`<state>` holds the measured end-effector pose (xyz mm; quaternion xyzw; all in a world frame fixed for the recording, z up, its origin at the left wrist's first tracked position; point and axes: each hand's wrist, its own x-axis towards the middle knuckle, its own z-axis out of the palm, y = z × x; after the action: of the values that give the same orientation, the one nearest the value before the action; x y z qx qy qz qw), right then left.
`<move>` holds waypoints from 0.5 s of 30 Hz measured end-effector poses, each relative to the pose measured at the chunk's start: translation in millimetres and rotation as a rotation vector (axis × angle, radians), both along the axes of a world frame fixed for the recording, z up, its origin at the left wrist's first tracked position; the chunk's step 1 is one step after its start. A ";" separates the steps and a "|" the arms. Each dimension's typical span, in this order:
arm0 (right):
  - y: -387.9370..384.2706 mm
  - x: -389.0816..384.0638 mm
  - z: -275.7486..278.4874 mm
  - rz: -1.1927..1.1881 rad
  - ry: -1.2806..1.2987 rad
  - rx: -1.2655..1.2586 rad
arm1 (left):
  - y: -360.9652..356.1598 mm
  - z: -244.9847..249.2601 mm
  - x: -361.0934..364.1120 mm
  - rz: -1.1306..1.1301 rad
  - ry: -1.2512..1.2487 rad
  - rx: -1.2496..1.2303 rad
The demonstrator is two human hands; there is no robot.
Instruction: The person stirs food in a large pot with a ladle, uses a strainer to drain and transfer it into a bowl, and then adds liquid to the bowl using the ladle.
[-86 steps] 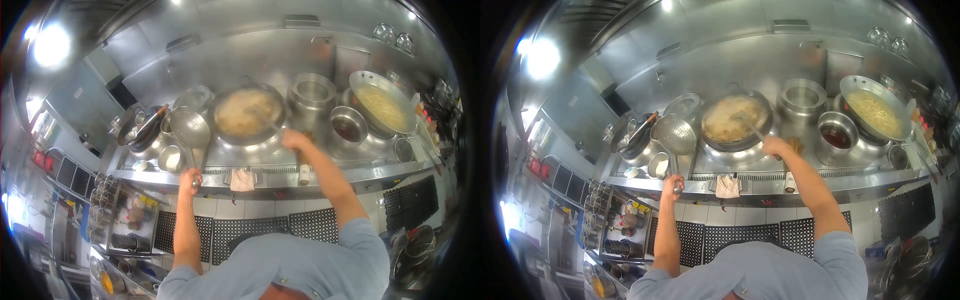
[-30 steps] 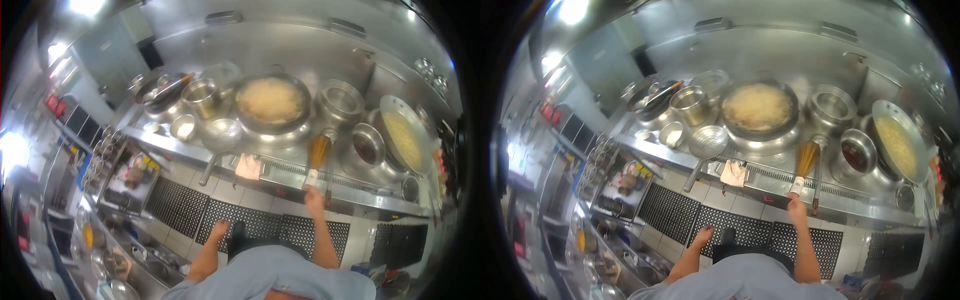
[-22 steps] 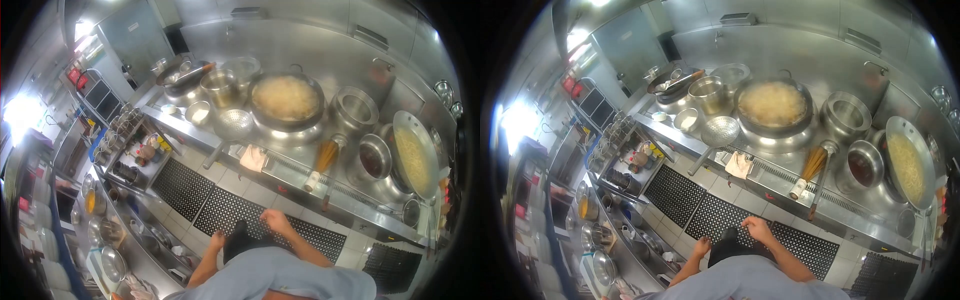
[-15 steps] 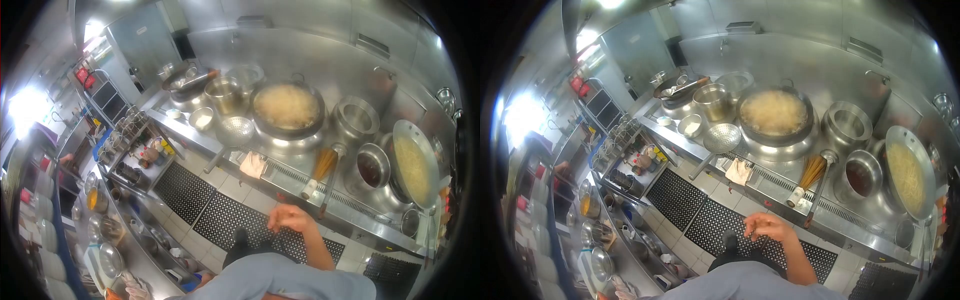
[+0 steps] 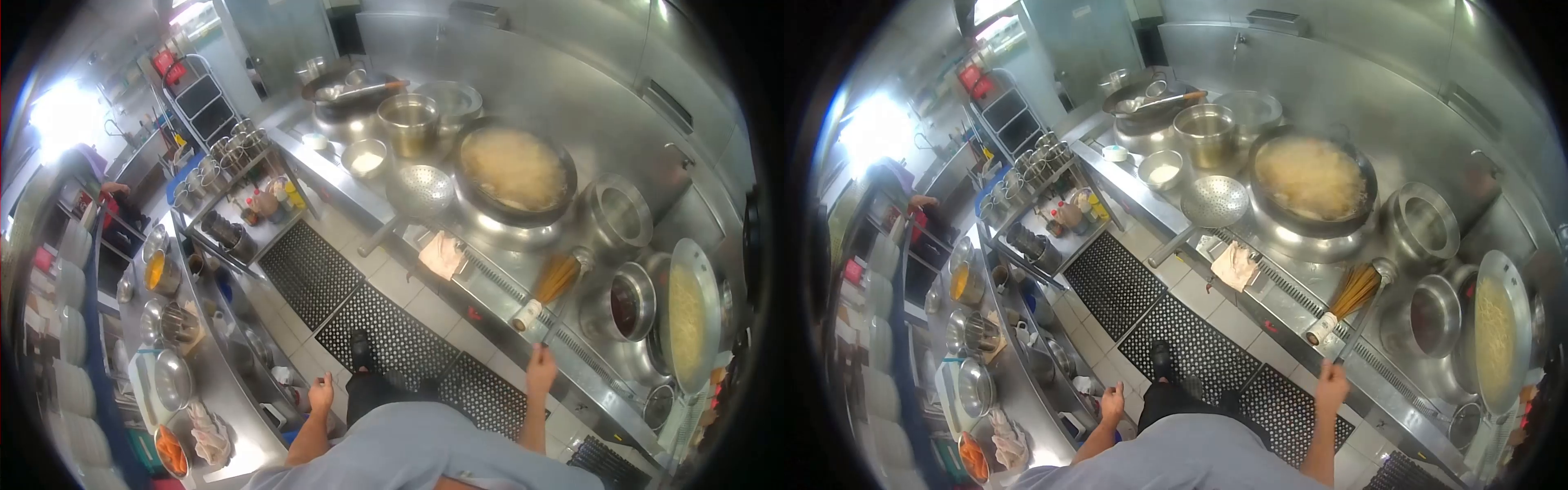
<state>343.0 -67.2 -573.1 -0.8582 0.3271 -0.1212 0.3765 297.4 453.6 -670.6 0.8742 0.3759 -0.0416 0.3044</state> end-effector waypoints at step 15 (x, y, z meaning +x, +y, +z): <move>-103.0 88.3 42.1 -0.285 -0.079 0.467 | 182.6 -65.7 58.4 0.013 0.411 -0.668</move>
<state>431.3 -170.2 -531.1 -0.6879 0.4487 -0.1278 0.5560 355.8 636.2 -736.4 0.6981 0.4004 -0.3338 0.4908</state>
